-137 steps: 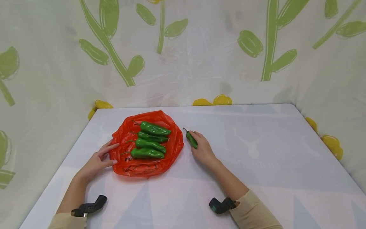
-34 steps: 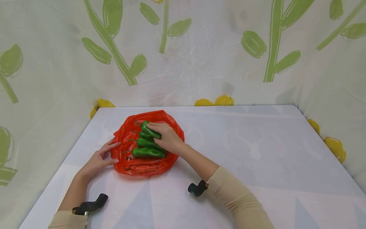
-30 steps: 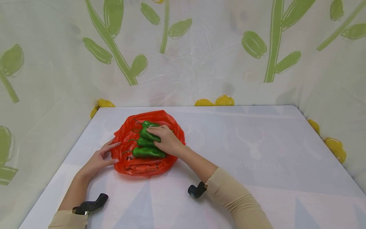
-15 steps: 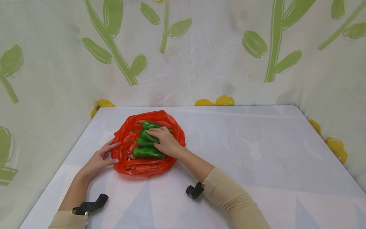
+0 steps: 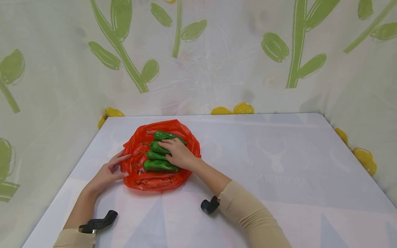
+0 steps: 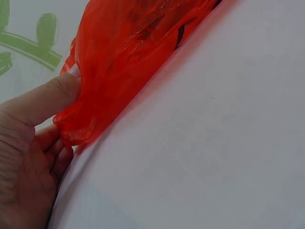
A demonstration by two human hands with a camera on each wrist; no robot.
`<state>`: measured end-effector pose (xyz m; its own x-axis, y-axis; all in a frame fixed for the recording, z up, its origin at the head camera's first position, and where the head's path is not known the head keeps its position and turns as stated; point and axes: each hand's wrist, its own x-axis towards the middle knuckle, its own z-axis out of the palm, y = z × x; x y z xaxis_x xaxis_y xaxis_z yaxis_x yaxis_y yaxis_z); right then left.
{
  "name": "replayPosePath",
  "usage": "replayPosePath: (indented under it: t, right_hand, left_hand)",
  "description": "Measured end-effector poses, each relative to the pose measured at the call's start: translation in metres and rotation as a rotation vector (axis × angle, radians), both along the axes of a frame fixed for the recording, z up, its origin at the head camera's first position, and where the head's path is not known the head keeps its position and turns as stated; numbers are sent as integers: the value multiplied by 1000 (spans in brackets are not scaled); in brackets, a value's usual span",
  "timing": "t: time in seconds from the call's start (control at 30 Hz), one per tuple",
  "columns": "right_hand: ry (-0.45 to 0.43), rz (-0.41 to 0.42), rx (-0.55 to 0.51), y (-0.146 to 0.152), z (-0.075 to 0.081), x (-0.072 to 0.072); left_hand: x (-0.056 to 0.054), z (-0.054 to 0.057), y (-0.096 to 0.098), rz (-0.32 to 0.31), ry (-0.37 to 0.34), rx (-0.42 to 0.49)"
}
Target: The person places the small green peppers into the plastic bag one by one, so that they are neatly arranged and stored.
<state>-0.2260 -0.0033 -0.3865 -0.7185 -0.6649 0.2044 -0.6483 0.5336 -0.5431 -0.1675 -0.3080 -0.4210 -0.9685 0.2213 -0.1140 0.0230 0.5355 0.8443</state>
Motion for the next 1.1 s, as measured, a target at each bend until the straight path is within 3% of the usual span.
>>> replayPosePath:
  t: [0.4, 0.7, 0.93, 1.1]
  right_hand:
    - [11, 17, -45, 0, 2, 5]
    - [52, 30, -78, 8, 13, 13]
    - [80, 15, -132, 23, 22, 16]
    - [145, -27, -163, 36, 27, 17]
  left_hand:
    - [5, -1, -5, 18, 21, 20]
    - [9, 1, -3, 34, 65, 28]
    - [4, 11, 5, 129, 57, -50]
    - [-4, 25, 20, 228, 68, -11]
